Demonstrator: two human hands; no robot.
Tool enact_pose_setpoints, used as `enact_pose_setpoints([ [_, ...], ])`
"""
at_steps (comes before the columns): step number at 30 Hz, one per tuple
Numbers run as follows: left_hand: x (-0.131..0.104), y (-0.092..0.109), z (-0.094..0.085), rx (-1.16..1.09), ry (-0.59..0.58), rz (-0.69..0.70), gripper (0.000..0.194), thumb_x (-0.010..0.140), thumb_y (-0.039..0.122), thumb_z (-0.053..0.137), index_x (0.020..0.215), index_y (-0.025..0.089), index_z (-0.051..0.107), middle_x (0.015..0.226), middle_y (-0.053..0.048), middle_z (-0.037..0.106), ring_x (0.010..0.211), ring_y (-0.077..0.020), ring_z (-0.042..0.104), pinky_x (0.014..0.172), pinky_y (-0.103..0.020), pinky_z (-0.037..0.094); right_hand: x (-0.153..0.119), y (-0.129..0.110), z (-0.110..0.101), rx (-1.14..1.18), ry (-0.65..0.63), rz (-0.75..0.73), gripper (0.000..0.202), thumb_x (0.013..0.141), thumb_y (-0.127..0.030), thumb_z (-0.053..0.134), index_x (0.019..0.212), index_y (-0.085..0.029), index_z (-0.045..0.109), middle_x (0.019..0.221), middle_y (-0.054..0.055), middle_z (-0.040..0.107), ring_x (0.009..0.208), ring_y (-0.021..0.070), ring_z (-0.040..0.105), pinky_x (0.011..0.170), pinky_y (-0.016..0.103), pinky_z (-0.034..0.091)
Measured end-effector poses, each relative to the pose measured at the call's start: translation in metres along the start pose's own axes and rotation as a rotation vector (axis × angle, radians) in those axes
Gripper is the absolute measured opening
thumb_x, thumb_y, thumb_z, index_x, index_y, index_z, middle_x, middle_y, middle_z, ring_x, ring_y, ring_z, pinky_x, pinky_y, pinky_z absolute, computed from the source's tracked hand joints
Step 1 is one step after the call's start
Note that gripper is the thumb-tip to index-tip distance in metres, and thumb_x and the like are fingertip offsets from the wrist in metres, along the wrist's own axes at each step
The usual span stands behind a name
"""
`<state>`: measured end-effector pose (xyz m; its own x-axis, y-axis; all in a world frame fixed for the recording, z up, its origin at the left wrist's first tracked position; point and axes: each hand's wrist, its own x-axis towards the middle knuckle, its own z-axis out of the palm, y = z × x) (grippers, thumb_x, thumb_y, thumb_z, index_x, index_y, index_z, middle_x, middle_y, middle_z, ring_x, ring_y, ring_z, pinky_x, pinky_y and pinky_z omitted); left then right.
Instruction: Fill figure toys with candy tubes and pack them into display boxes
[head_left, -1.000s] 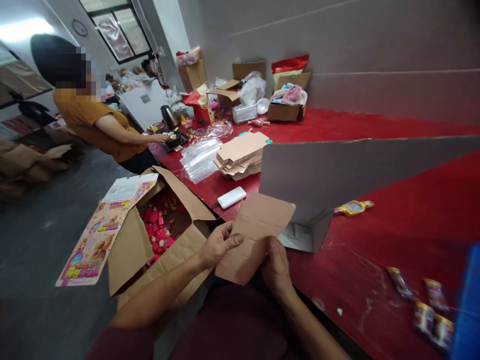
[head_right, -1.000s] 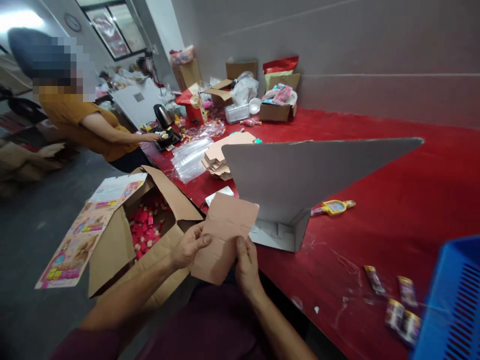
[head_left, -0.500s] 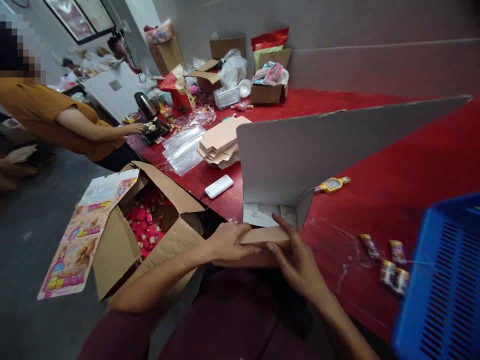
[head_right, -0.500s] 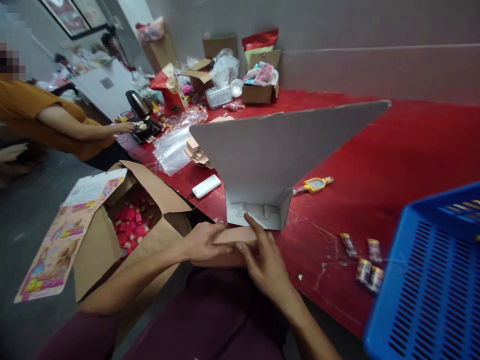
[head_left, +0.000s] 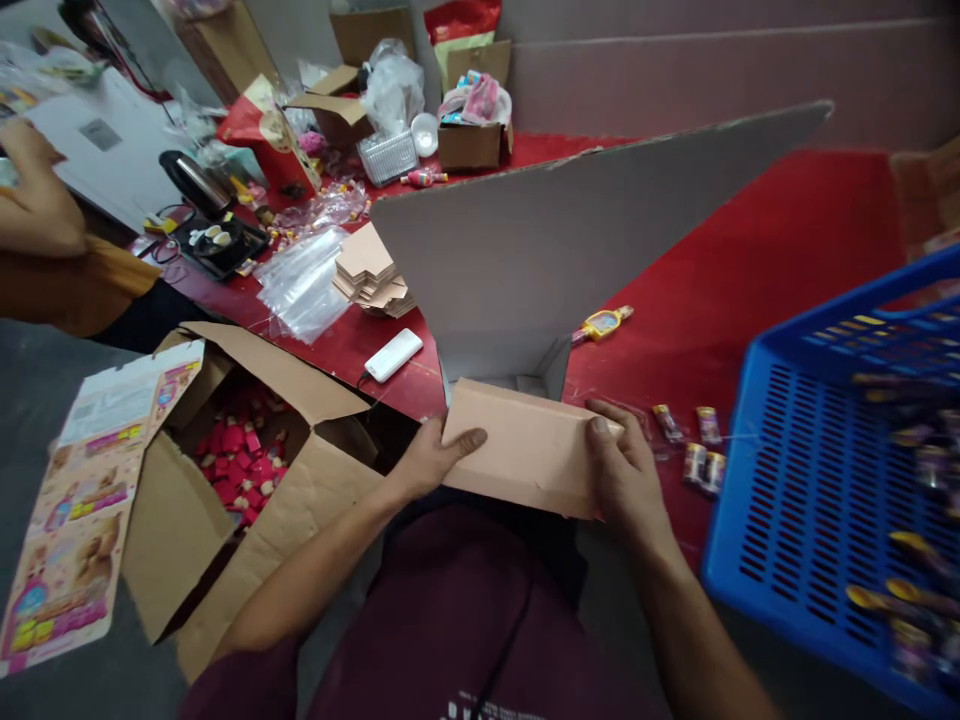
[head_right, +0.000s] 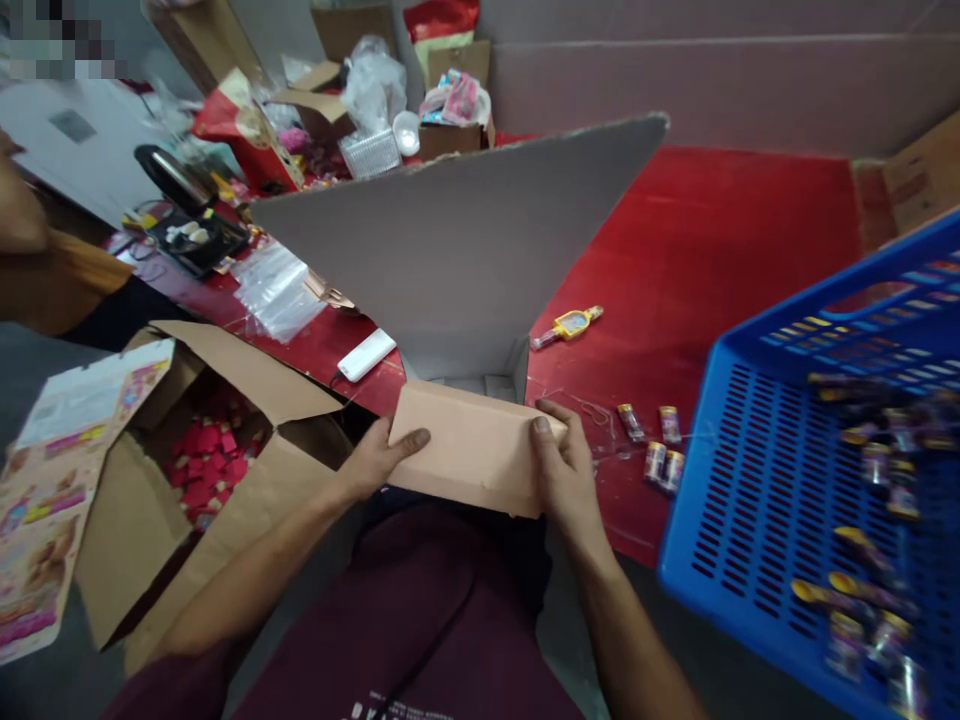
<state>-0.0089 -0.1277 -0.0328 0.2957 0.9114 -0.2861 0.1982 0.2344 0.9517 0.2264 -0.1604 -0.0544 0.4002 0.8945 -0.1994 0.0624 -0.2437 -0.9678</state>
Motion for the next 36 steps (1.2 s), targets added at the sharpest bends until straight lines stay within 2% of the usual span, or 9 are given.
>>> enact_pose_setpoints([
  [2,-0.004,-0.003,0.0,-0.006,-0.082,-0.037,0.059,0.086,0.062,0.054,0.116,0.012,0.061,0.106,-0.015,0.067,0.097,-0.0282,0.065,0.084,-0.04,0.053,-0.001,0.001,0.0,-0.002,-0.041,0.011,0.058,0.08,-0.063,0.059,0.116,-0.018,0.059,0.099,0.008,0.065,0.082,0.0225,0.059,0.068,0.034,0.05],
  [4,-0.006,-0.008,-0.002,0.158,0.066,0.036,0.065,0.084,0.063,0.056,0.126,0.014,0.057,0.116,-0.016,0.063,0.107,-0.0303,0.061,0.093,-0.045,0.05,-0.001,0.002,0.001,-0.033,-0.051,-0.035,0.057,0.081,-0.063,0.058,0.114,-0.017,0.059,0.1,0.009,0.065,0.083,0.023,0.06,0.07,0.035,0.05],
  [7,-0.005,-0.014,-0.008,0.461,0.369,0.205,0.09,0.076,0.063,0.066,0.146,0.018,0.033,0.134,-0.018,0.051,0.123,-0.0339,0.051,0.103,-0.05,0.042,0.004,0.0,0.004,-0.164,-0.011,-0.249,0.053,0.086,-0.058,0.053,0.119,-0.017,0.058,0.116,0.013,0.062,0.101,0.0267,0.058,0.084,0.041,0.049],
  [9,-0.001,-0.013,-0.013,0.598,0.432,0.297,0.095,0.079,0.061,0.064,0.152,0.02,0.019,0.137,-0.018,0.049,0.123,-0.0331,0.051,0.101,-0.048,0.044,0.015,-0.003,0.008,-0.266,0.011,-0.435,0.055,0.089,-0.054,0.051,0.129,-0.017,0.053,0.127,0.015,0.057,0.111,0.0285,0.055,0.091,0.046,0.046],
  [15,0.02,-0.003,-0.021,0.846,0.477,0.459,0.062,0.094,0.042,0.05,0.149,0.021,0.03,0.137,-0.017,0.05,0.123,-0.0314,0.047,0.106,-0.052,0.037,0.058,-0.011,0.017,-0.412,-0.102,-0.631,0.052,0.089,-0.044,0.055,0.136,-0.022,0.053,0.119,0.013,0.063,0.086,0.0234,0.062,0.077,0.041,0.052],
  [19,0.024,-0.006,-0.017,0.71,0.524,0.467,0.063,0.095,0.037,0.049,0.151,0.024,0.025,0.139,-0.014,0.04,0.125,-0.0262,0.046,0.104,-0.044,0.041,0.061,-0.012,0.021,-0.488,-0.092,-0.678,0.049,0.091,-0.036,0.052,0.139,-0.025,0.051,0.124,0.012,0.059,0.103,0.0266,0.06,0.087,0.044,0.05],
  [23,0.019,-0.013,-0.009,0.606,0.571,0.477,0.059,0.096,0.034,0.046,0.151,0.023,0.027,0.129,-0.014,0.051,0.099,-0.0193,0.058,0.092,-0.034,0.049,0.057,-0.008,0.022,-0.548,-0.137,-0.755,0.053,0.094,-0.031,0.046,0.146,-0.025,0.04,0.127,0.014,0.054,0.108,0.0263,0.056,0.092,0.044,0.048],
  [31,0.051,-0.056,-0.004,0.635,0.481,0.469,0.045,0.099,0.038,0.036,0.138,0.021,0.049,0.113,-0.012,0.064,0.094,-0.0219,0.06,0.092,-0.037,0.047,0.091,0.041,0.022,-0.534,-0.1,-0.747,0.044,0.092,-0.032,0.047,0.134,-0.02,0.051,0.114,0.013,0.05,0.1,0.0242,0.055,0.086,0.042,0.051],
  [36,0.068,-0.073,-0.006,0.851,0.414,0.378,0.042,0.097,0.027,0.039,0.137,0.019,0.05,0.104,-0.011,0.062,0.093,-0.0221,0.057,0.087,-0.037,0.048,0.093,0.051,0.022,-0.772,-0.11,-0.768,0.035,0.093,-0.031,0.044,0.123,-0.021,0.059,0.113,0.012,0.052,0.098,0.0244,0.053,0.081,0.039,0.049],
])
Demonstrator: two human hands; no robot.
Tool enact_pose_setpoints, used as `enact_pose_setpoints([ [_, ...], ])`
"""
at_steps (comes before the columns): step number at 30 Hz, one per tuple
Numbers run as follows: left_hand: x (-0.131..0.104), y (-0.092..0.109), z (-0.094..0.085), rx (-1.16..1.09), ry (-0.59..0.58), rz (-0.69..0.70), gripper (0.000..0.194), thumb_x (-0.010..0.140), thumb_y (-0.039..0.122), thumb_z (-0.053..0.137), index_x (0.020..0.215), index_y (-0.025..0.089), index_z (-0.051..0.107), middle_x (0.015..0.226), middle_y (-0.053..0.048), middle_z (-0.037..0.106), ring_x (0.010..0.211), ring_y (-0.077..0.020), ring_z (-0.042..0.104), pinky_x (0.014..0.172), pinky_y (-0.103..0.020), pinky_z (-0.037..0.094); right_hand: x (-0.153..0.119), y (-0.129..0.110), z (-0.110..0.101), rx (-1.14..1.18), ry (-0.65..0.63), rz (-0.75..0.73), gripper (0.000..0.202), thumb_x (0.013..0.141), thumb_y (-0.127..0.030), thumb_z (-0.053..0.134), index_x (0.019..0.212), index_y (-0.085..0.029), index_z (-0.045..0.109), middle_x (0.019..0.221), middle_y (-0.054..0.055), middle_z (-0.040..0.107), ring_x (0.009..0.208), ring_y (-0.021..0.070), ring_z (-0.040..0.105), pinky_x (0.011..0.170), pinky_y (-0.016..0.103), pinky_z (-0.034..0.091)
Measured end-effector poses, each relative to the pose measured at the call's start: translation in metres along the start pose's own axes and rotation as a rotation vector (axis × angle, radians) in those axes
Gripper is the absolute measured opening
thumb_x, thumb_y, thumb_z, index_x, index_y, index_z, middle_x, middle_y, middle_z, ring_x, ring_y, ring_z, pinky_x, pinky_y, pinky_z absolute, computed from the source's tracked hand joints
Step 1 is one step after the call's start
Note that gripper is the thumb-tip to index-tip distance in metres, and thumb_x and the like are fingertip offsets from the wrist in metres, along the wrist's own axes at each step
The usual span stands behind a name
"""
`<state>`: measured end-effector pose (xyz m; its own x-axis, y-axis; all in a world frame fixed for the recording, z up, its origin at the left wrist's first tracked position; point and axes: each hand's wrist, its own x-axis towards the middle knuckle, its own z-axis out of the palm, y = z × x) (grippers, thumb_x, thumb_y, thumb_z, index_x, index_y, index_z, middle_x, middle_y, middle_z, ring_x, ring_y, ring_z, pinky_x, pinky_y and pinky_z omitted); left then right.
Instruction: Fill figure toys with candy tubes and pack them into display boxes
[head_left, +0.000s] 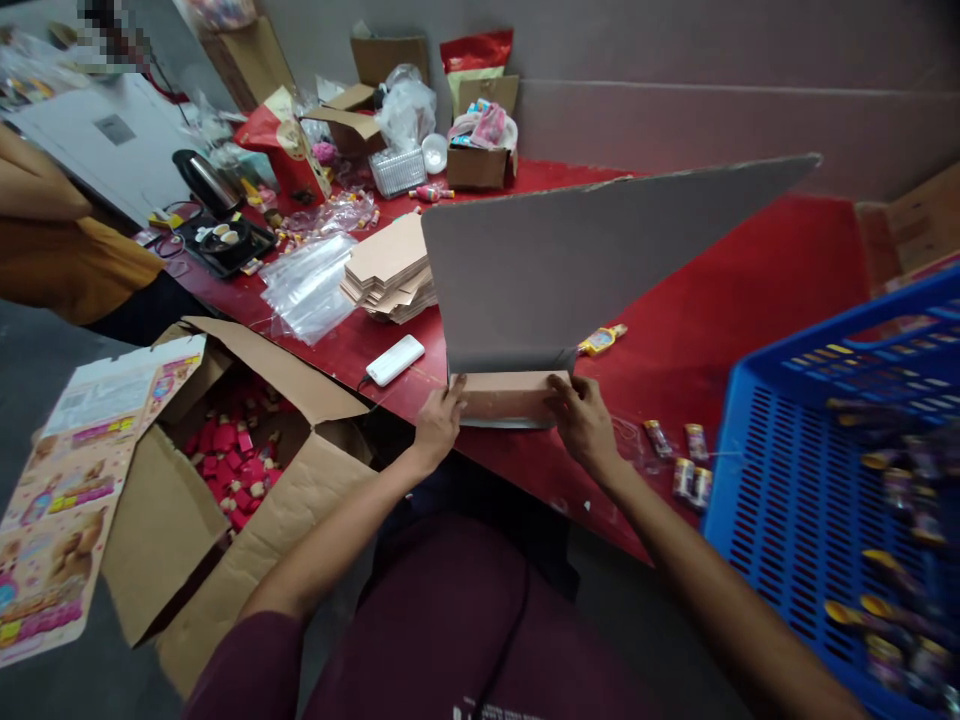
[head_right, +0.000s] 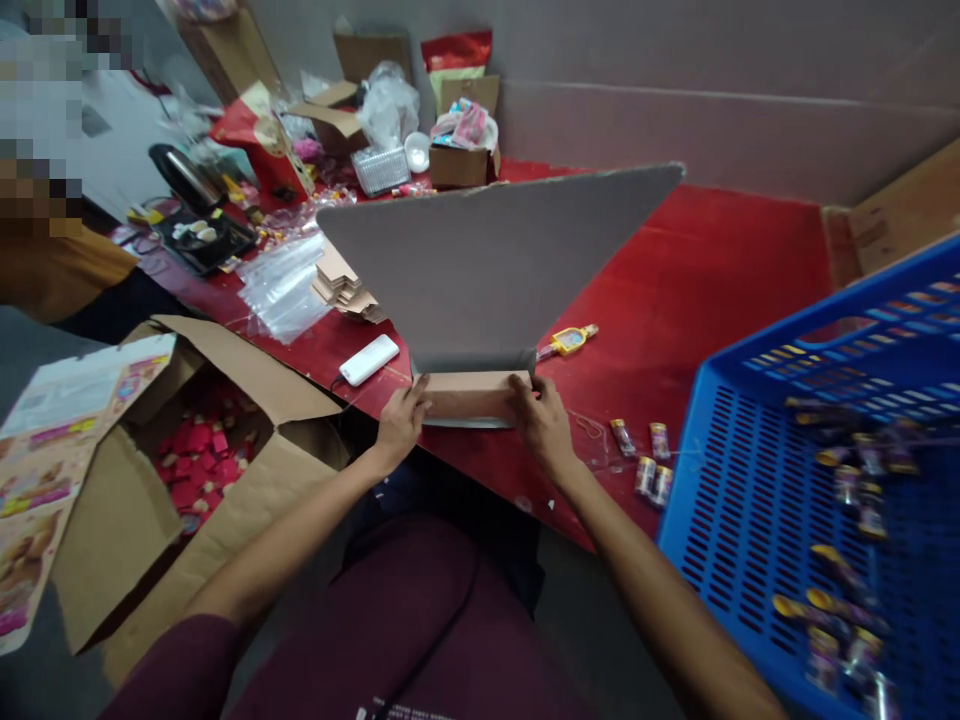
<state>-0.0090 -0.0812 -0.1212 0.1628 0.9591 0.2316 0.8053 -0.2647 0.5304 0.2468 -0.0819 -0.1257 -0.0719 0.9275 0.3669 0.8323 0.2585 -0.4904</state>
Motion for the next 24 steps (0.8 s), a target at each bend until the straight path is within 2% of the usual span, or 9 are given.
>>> enact_pose_setpoints([
  [3,0.007,0.005,-0.002,0.174,-0.074,-0.001,0.041,0.093,0.021,0.047,0.134,0.018,0.054,0.111,-0.014,0.06,0.099,-0.0261,0.054,0.083,-0.037,0.047,0.003,-0.009,-0.007,-0.18,-0.018,0.001,0.032,0.094,-0.029,0.045,0.118,-0.021,0.063,0.113,0.013,0.052,0.098,0.0265,0.049,0.079,0.037,0.046],
  [6,0.016,0.012,-0.006,0.294,-0.12,0.02,0.041,0.09,0.02,0.054,0.131,0.017,0.057,0.107,-0.016,0.059,0.1,-0.0301,0.051,0.08,-0.039,0.045,0.009,-0.017,-0.015,-0.359,-0.051,-0.029,0.029,0.094,-0.029,0.045,0.108,-0.019,0.068,0.115,0.016,0.053,0.094,0.0282,0.045,0.078,0.038,0.042],
  [9,0.023,0.014,-0.005,0.322,-0.134,0.027,0.035,0.089,0.022,0.056,0.124,0.015,0.062,0.103,-0.016,0.059,0.098,-0.0302,0.051,0.081,-0.04,0.044,0.014,-0.026,-0.021,-0.497,-0.153,-0.101,0.027,0.093,-0.021,0.044,0.096,-0.017,0.071,0.123,0.018,0.051,0.093,0.0279,0.045,0.077,0.038,0.039],
  [11,0.027,0.015,-0.002,0.332,-0.122,0.025,0.033,0.091,0.022,0.053,0.121,0.014,0.064,0.103,-0.016,0.059,0.098,-0.0307,0.051,0.082,-0.042,0.043,0.018,-0.033,-0.02,-0.54,-0.229,-0.125,0.028,0.093,-0.016,0.042,0.099,-0.015,0.07,0.121,0.019,0.053,0.096,0.0292,0.046,0.077,0.038,0.037],
  [15,0.03,0.016,0.005,0.412,-0.088,0.023,0.034,0.094,0.017,0.043,0.12,0.013,0.064,0.103,-0.019,0.059,0.098,-0.0325,0.052,0.083,-0.047,0.042,0.029,-0.045,-0.008,-0.495,-0.369,-0.158,0.033,0.097,-0.019,0.038,0.116,-0.012,0.064,0.113,0.018,0.059,0.106,0.0305,0.047,0.084,0.039,0.036],
  [19,0.027,0.013,0.008,0.472,-0.1,0.036,0.039,0.095,0.018,0.039,0.128,0.012,0.059,0.106,-0.021,0.061,0.101,-0.0334,0.054,0.085,-0.05,0.044,0.045,-0.044,0.009,-0.465,-0.426,-0.126,0.031,0.097,-0.017,0.036,0.105,-0.013,0.066,0.1,0.015,0.062,0.098,0.0263,0.053,0.078,0.035,0.038],
  [22,0.018,0.008,0.013,0.524,-0.046,0.063,0.047,0.095,0.016,0.035,0.141,0.015,0.048,0.125,-0.021,0.057,0.116,-0.0334,0.051,0.097,-0.052,0.041,0.053,-0.043,0.018,-0.457,-0.433,-0.096,0.028,0.094,-0.012,0.038,0.101,-0.013,0.066,0.098,0.015,0.064,0.094,0.0237,0.056,0.074,0.032,0.039],
  [24,0.013,0.008,0.018,0.545,-0.038,0.157,0.051,0.095,0.015,0.034,0.145,0.015,0.041,0.14,-0.017,0.049,0.129,-0.0322,0.043,0.106,-0.051,0.035,0.055,-0.044,0.023,-0.448,-0.435,-0.086,0.027,0.093,-0.01,0.041,0.102,-0.013,0.067,0.099,0.015,0.064,0.093,0.023,0.057,0.074,0.031,0.041],
])
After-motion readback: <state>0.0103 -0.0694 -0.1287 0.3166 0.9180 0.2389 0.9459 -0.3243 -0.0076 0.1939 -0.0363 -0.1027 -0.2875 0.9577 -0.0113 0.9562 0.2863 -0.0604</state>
